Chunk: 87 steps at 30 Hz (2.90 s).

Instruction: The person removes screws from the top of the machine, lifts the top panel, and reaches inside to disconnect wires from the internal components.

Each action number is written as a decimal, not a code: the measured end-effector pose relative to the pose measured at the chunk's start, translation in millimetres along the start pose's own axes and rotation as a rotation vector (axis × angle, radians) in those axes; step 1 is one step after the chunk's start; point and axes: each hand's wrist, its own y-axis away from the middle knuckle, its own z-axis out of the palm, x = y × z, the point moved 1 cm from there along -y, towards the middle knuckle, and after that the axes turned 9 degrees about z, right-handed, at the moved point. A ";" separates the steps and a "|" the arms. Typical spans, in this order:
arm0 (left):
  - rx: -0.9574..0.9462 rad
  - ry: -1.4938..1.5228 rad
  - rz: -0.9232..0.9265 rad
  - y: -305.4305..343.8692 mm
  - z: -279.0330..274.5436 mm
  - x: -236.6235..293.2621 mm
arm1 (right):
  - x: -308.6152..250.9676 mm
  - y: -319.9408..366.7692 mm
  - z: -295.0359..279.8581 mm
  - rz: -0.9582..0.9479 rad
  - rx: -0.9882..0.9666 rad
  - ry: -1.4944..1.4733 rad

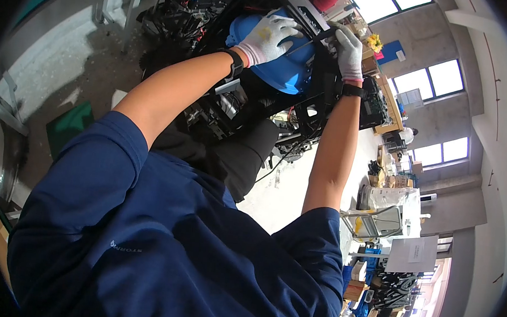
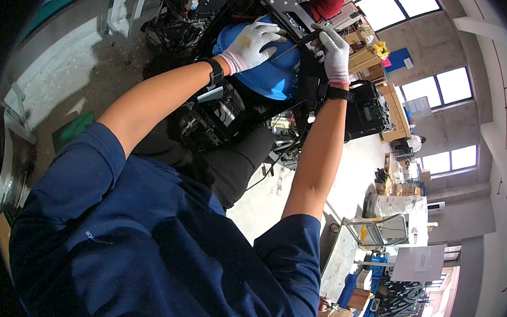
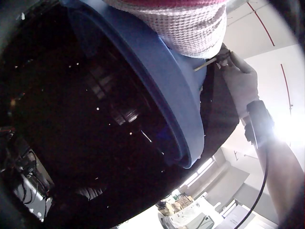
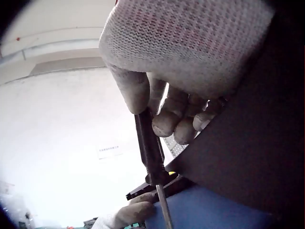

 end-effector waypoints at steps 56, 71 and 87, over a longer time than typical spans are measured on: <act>0.006 -0.002 0.017 -0.9 -3.6 2.7 | -6.3 2.3 8.8 -0.028 0.051 -0.019; -0.001 0.036 -0.007 -0.5 -0.9 0.3 | -7.7 2.3 14.9 0.047 0.214 0.160; 0.006 0.037 -0.005 -1.0 -2.8 1.0 | -12.8 7.5 11.9 -0.007 0.197 0.202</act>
